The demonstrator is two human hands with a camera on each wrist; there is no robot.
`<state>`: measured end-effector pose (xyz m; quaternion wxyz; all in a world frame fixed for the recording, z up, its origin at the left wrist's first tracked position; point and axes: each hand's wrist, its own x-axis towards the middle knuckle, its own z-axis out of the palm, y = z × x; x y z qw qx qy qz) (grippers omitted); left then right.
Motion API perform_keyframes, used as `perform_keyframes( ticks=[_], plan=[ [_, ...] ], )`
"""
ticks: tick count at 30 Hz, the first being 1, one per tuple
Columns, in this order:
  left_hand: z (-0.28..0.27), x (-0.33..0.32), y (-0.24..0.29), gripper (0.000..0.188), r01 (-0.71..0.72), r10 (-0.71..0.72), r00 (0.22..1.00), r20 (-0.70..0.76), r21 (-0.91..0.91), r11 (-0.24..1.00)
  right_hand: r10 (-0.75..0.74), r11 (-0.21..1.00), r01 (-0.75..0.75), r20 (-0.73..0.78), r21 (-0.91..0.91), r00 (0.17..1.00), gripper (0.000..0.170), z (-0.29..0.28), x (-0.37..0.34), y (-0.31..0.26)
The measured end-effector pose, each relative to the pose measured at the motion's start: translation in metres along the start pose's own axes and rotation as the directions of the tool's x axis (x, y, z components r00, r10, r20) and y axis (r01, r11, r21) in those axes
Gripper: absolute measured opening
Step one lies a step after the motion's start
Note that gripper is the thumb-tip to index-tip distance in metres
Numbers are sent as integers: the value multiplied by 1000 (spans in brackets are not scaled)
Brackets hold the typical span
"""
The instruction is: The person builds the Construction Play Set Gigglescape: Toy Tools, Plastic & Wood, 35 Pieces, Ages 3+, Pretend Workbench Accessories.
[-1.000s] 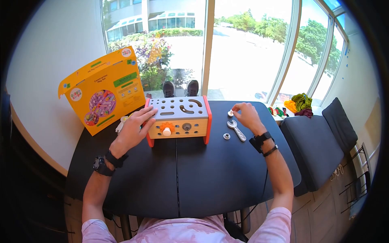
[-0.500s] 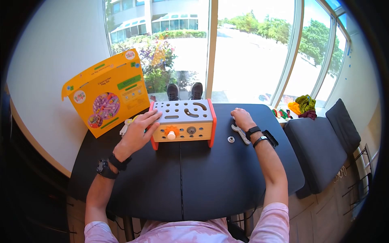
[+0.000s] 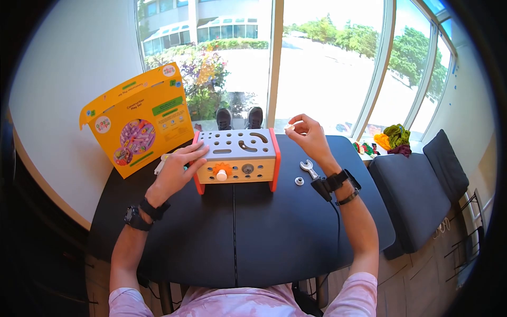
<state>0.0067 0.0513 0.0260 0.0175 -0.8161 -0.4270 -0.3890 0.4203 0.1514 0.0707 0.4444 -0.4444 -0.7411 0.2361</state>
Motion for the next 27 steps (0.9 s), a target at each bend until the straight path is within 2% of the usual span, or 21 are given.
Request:
perform_keyframes(
  ticks=[4, 7, 8, 11, 17, 23, 27],
  plan=[
    [-4, 2, 3, 41, -23, 23, 1000, -17, 9, 1000, -16, 975, -3, 85, 223, 996, 35, 12, -15, -33],
    [-10, 4, 16, 34, 121, -121, 992, 21, -14, 993, -56, 959, 8, 162, 283, 985, 36, 21, -20, -44],
    [-9, 4, 14, 32, 100, -100, 995, 2, -31, 995, -47, 967, 2, 172, 255, 984, 35, 23, -22, -47],
    [-4, 3, 6, 29, 61, -63, 997, -32, -59, 996, -156, 982, 134, 167, 134, 973, 33, 31, -17, -39],
    [-3, 3, 4, 26, 44, -46, 998, -39, -61, 997, -199, 975, 211, 145, -66, 969, 31, 35, -17, -34],
    [-1, 3, 4, 25, 30, -34, 998, -53, -64, 998, -207, 977, 214, 162, -22, 965, 30, 36, -10, -27],
    [-2, 3, 5, 25, 40, -44, 998, -48, -69, 997, -135, 988, 142, 120, -53, 984, 33, 41, -10, -29]
  ],
)
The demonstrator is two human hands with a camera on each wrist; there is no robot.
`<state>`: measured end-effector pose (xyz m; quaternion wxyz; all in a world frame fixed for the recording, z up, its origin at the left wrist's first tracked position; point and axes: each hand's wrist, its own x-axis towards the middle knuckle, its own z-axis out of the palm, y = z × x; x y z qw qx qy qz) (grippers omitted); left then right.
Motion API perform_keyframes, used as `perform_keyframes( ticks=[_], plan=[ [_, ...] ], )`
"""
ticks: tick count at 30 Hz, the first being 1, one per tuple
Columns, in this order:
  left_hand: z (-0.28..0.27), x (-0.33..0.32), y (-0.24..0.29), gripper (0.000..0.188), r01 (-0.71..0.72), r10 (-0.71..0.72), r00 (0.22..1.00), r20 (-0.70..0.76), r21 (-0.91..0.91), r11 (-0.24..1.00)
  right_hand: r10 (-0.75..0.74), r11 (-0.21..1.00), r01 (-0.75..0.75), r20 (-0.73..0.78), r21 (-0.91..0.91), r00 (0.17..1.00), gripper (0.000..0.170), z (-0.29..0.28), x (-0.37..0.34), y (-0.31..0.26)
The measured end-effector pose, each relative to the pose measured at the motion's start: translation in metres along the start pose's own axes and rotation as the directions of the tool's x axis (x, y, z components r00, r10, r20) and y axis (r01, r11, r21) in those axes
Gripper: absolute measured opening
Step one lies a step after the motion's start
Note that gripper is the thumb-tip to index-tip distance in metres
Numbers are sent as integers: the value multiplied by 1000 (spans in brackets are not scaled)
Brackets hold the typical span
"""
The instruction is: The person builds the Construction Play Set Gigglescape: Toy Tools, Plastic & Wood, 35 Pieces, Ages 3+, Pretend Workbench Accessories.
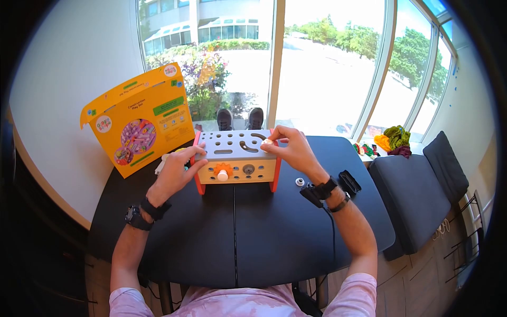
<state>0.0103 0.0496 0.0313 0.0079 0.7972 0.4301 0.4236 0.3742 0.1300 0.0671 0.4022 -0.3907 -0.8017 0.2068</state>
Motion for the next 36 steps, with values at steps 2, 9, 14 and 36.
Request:
perform_keyframes(
  ticks=[2, 9, 14, 36],
  plan=[
    [-2, 0, 2, 26, 33, -34, 999, 34, 4, 999, 18, 1000, -18, 7, -20, 1000, 33, 1, 1, 0],
    [0, 0, -1, 27, 28, -27, 999, 25, -11, 1000, 21, 998, -25, -77, -53, 997, 43, 10, 4, -3],
    [-1, 0, -1, 26, 5, -5, 1000, 6, -10, 1000, 4, 995, 6, -100, 99, 995, 32, 9, 1, -8],
    [-2, 0, 1, 26, 27, -27, 999, 29, -14, 1000, 33, 983, -46, 75, 179, 997, 29, -1, -5, 4]
  ],
)
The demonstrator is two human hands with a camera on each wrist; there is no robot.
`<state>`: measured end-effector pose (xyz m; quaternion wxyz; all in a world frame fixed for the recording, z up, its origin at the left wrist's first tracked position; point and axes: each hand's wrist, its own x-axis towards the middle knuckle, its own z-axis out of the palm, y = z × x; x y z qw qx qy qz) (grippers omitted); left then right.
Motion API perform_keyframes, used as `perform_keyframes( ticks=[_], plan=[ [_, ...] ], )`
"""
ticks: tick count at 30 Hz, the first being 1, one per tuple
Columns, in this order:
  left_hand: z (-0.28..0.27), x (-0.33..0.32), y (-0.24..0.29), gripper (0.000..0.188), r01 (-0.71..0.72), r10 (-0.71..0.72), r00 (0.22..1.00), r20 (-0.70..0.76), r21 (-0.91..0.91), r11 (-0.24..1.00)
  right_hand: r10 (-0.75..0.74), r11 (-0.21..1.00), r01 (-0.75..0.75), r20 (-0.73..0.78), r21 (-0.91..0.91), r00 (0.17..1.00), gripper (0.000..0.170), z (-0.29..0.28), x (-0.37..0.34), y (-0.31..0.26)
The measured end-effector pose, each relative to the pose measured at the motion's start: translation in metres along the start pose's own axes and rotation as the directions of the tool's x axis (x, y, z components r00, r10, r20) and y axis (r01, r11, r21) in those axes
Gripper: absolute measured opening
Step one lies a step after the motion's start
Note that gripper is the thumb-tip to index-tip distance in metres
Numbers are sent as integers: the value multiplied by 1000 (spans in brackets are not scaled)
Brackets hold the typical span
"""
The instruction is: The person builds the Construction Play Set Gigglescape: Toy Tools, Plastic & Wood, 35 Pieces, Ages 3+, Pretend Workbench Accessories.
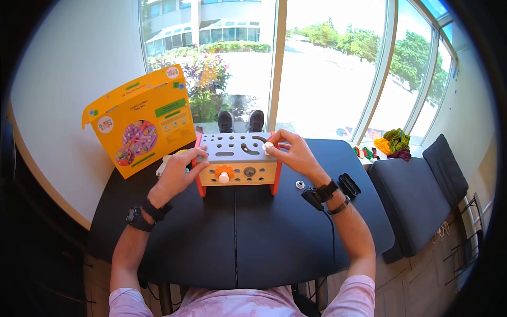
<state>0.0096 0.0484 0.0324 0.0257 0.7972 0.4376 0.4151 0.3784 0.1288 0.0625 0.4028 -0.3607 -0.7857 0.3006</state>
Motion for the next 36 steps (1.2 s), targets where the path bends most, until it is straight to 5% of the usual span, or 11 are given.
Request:
perform_keyframes(
  ticks=[36],
  plan=[
    [-2, -1, 3, 28, 55, -56, 997, 46, 13, 998, 17, 1000, -17, 45, 2, 999, 37, 0, -2, 6]
  ],
)
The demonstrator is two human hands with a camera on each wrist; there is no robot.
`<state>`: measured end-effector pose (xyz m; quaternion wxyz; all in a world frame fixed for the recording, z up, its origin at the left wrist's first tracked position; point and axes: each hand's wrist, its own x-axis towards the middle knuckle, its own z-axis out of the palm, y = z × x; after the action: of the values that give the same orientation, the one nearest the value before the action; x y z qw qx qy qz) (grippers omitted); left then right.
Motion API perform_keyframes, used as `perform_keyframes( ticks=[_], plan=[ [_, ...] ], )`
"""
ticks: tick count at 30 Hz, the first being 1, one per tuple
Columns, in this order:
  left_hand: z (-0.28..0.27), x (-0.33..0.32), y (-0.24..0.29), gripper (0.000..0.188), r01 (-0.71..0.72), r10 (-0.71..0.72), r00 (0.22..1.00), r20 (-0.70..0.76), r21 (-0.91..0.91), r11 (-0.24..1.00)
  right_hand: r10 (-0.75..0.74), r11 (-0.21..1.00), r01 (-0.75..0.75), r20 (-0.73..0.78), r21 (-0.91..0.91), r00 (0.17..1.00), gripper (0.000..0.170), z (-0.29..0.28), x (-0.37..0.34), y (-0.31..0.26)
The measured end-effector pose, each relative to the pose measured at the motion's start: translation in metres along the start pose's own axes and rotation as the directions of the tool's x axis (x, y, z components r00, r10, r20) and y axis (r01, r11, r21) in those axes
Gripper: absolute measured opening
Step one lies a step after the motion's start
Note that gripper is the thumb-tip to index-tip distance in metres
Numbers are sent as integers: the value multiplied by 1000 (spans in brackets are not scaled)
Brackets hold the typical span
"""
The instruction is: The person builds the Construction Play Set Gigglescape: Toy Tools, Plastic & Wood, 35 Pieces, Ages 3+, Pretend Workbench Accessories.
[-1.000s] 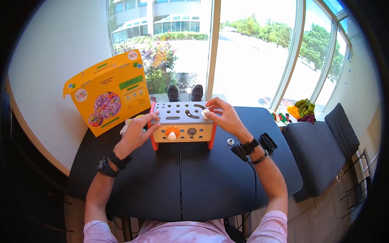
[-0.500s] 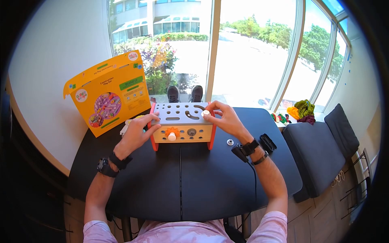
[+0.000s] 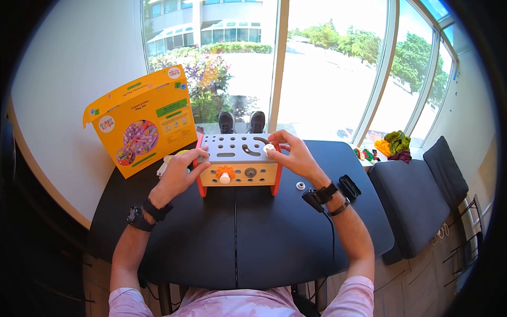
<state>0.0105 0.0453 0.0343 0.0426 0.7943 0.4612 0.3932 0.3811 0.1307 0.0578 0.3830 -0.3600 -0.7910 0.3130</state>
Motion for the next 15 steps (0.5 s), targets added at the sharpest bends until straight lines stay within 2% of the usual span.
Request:
perform_keyframes(
  ticks=[5, 8, 11, 15],
  plan=[
    [0, 0, 1, 27, 4, -4, 1000, 1, 0, 1000, -30, 1000, 30, 21, -10, 999, 38, -1, 1, 6],
    [0, 0, 1, 27, -1, 1, 1000, -3, -2, 1000, 6, 1000, -4, 53, -25, 999, 42, -4, 1, 3],
    [1, 0, -2, 27, -13, 13, 1000, -11, -3, 1000, -6, 1000, 6, -11, 13, 1000, 35, 1, -2, -6],
    [3, 0, -5, 27, -48, 48, 998, -45, -6, 999, -32, 999, 32, 63, 1, 998, 38, -3, 1, 5]
  ],
)
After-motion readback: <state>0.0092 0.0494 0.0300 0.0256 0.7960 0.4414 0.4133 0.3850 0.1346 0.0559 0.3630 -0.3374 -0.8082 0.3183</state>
